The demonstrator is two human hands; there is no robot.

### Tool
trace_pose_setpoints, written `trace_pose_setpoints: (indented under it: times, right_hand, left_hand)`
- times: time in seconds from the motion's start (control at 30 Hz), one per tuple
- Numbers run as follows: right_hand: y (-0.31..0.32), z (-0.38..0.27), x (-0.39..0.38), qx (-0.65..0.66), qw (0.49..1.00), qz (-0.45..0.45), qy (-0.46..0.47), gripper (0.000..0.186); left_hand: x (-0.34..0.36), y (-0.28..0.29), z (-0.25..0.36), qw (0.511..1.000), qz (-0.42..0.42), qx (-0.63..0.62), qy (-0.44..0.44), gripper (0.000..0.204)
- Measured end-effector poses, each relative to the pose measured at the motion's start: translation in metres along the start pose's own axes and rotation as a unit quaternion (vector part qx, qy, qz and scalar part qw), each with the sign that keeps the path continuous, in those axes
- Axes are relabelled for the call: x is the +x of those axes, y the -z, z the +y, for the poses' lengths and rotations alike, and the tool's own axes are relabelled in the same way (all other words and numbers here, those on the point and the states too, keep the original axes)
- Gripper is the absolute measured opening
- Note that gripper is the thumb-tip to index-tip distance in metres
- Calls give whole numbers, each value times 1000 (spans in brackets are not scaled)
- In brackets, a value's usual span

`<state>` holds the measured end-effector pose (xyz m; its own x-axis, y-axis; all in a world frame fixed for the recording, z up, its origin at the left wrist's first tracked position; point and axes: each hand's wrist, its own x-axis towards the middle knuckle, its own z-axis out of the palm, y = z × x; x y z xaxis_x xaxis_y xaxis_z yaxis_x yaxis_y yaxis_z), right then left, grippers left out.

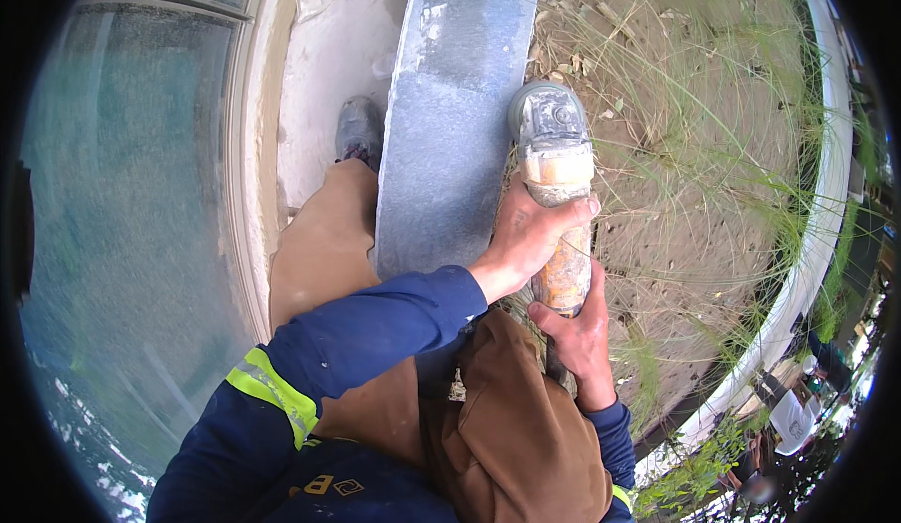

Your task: The person uses an angle grinder to smooth a concrete ledge next to a glass wall. They hold the tool with both hands and move it along the surface, generating dust.

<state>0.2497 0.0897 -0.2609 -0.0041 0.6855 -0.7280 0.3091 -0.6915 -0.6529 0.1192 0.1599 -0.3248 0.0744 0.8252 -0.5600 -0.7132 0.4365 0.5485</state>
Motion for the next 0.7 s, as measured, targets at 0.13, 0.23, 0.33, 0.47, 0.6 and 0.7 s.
trace_pose_setpoints:
  times: [0.13,0.23,0.33,0.47,0.6,0.7]
  right_hand:
    - [-3,-5,7,-31,999,-22,14,87]
    - [-12,-10,17,-32,998,-39,33,87]
    - [-18,-20,21,-31,997,-45,55,88]
    - [-11,-13,17,-16,998,-36,40,88]
    - [-2,-2,6,-4,1000,-10,8,86]
    - [-1,-2,6,-15,1000,-8,0,86]
  left_hand:
    - [0,6,6,1000,5,2,-15,46]
    - [0,13,19,999,26,13,-18,46]
    - [2,15,25,998,52,9,-18,45]
    - [3,12,17,1000,23,17,-13,47]
    - [5,4,-2,1000,1,8,-1,52]
    - [5,2,-2,1000,9,-2,-7,49]
